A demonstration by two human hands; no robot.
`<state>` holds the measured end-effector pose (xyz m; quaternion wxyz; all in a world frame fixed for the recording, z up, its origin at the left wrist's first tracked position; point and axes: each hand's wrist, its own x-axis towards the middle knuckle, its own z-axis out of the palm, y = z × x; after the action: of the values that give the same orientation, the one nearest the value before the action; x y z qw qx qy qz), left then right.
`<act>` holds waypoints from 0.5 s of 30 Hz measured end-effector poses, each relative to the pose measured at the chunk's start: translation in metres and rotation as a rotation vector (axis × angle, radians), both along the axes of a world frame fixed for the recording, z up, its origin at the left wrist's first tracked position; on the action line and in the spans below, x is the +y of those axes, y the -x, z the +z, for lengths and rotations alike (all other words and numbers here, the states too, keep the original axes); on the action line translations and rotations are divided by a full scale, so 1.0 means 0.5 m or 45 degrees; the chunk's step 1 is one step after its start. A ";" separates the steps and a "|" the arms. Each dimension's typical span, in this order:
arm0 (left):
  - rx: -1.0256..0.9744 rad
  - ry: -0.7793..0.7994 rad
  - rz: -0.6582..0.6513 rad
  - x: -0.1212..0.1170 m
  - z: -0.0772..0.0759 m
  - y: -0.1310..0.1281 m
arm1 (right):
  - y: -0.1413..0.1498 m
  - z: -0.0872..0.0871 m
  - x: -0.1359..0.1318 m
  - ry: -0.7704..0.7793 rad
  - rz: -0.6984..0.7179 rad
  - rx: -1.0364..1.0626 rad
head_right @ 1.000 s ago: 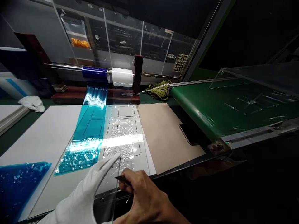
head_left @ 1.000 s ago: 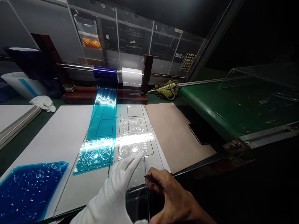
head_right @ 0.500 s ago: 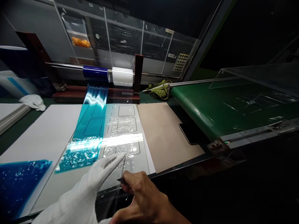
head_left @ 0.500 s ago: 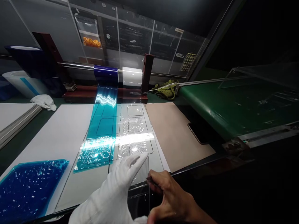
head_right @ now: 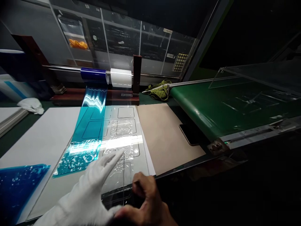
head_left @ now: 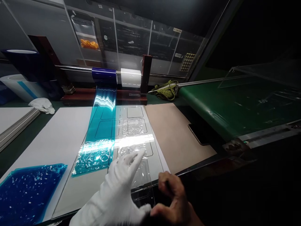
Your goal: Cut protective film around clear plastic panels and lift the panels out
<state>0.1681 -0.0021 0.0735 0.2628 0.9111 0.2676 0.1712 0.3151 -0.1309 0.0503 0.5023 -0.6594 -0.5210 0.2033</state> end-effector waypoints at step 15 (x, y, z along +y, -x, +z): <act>0.427 -0.277 0.539 0.014 0.016 -0.060 | -0.270 -0.069 0.081 0.498 -0.406 -0.970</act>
<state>0.1984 0.0050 0.0815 0.0741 0.8734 0.4715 0.0967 0.4500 -0.0902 0.0157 0.1657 -0.8417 -0.5125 -0.0391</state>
